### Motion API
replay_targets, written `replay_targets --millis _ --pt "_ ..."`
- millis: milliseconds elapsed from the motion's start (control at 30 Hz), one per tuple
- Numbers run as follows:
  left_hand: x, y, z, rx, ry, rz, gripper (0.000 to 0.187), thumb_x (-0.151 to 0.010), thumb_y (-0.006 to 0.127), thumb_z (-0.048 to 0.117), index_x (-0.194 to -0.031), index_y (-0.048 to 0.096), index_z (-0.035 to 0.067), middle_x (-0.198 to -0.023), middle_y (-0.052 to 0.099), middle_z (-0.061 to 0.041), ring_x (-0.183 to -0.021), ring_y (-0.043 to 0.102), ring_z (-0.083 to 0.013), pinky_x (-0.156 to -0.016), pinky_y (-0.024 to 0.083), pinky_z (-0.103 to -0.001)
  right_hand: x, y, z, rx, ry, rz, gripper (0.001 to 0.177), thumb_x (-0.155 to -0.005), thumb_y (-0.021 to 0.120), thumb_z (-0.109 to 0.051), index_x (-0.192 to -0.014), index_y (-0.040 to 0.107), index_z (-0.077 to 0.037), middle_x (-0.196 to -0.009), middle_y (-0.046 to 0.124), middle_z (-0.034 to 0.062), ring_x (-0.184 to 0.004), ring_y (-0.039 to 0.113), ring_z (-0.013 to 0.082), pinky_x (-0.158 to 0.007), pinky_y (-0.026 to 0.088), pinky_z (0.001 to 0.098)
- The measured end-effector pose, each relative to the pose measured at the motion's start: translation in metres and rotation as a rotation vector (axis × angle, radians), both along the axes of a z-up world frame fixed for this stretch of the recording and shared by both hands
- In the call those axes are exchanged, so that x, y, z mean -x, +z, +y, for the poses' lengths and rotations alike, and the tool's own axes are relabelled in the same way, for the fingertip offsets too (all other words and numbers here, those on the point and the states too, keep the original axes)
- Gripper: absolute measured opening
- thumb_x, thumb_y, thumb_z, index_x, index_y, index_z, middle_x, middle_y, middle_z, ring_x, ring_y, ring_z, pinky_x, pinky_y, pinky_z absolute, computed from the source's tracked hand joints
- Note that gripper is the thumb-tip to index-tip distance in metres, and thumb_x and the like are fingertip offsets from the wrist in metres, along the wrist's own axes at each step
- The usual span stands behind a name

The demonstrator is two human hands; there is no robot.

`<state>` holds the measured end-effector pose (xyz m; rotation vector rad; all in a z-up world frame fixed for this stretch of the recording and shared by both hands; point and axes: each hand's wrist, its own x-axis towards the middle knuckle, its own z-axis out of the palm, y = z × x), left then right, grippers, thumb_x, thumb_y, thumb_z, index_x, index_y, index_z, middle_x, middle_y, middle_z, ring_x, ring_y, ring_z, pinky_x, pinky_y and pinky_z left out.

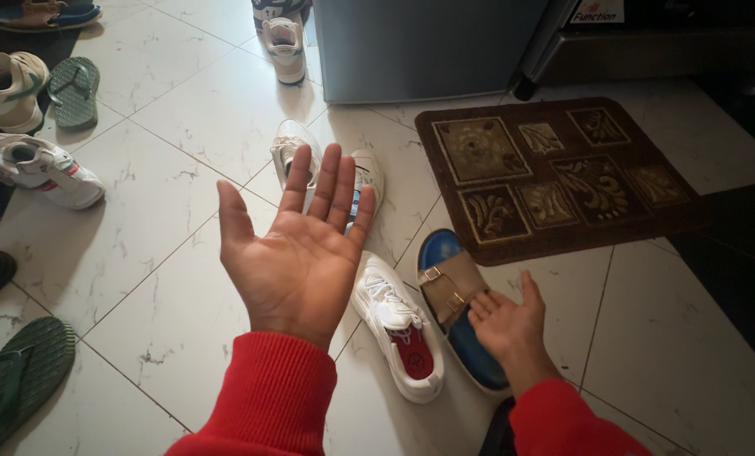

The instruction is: The person removes various footwear, including sneakers, flip-flops, and sandals, from a wooden shoe rack and places them on the tiled floor. The person handles each item individually, picking it up from the rack and setting it down on the ground in a repetitive sequence.

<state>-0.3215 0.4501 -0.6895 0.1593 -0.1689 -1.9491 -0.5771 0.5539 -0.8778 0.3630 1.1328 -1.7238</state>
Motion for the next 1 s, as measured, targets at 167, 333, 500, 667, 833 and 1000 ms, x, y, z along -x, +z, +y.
replay_targets --millis 167,333,500,667,833,1000 --pt "-0.007 -0.001 -0.001 0.015 -0.01 0.004 0.086 -0.09 0.052 0.064 -0.154 0.037 0.009 -0.149 0.047 -0.015 -0.147 0.042 -0.0289 -0.123 0.034 -0.052 0.001 0.012 -0.002 0.024 -0.067 0.057 0.106 -0.092 0.046 -0.067 -0.16 0.007 0.005 -0.165 0.028 0.0295 -0.156 0.019 0.0379 -0.127 0.007 0.0444" --pt "-0.015 0.001 -0.003 0.017 0.008 0.04 0.085 -0.09 0.053 0.064 -0.153 0.037 0.009 -0.151 0.046 -0.014 -0.148 0.042 -0.0285 -0.124 0.034 -0.053 0.004 0.024 -0.001 0.052 -0.072 0.06 0.099 -0.091 0.045 -0.067 -0.159 0.024 0.002 -0.164 0.031 0.0269 -0.155 0.024 0.0384 -0.125 0.014 0.0477" --pt "-0.016 -0.005 -0.008 0.059 0.067 -0.071 0.09 -0.09 0.044 0.07 -0.157 0.034 0.011 -0.165 0.034 -0.018 -0.156 0.024 -0.0312 -0.126 0.018 -0.05 0.003 0.044 -0.01 0.156 -0.036 0.074 0.094 -0.092 0.043 -0.067 -0.157 0.028 -0.001 -0.163 0.034 0.0256 -0.154 0.029 0.0394 -0.124 0.021 0.0492" --pt "-0.013 -0.016 -0.012 -0.036 0.164 -0.141 0.095 -0.09 0.036 0.073 -0.16 0.028 0.009 -0.169 0.023 -0.021 -0.158 0.01 -0.0328 -0.124 0.007 -0.049 -0.021 0.077 -0.026 0.168 -0.052 0.059 0.096 -0.093 0.032 -0.074 -0.158 0.031 -0.003 -0.164 0.032 0.0264 -0.155 0.023 0.0412 -0.124 0.018 0.0549" --pt "-0.01 -0.014 -0.008 -0.148 0.214 -0.101 0.095 -0.091 0.034 0.074 -0.16 0.02 0.011 -0.17 0.019 -0.018 -0.158 0.006 -0.031 -0.124 0.004 -0.048 -0.064 0.128 -0.047 0.04 -0.046 0.004 0.101 -0.092 0.016 -0.082 -0.163 0.026 -0.009 -0.168 0.005 0.0304 -0.156 0.001 0.0457 -0.12 0.008 0.074" --pt "-0.004 0.0 -0.004 -0.043 0.22 -0.003 0.101 -0.088 0.041 0.076 -0.164 0.022 0.011 -0.17 0.019 -0.015 -0.157 0.005 -0.0307 -0.123 0.005 -0.049 -0.098 0.189 -0.06 0.127 0.09 0.029 0.11 -0.087 0.012 -0.089 -0.166 0.01 -0.011 -0.166 -0.012 0.0313 -0.154 -0.011 0.0466 -0.117 -0.001 0.0736"
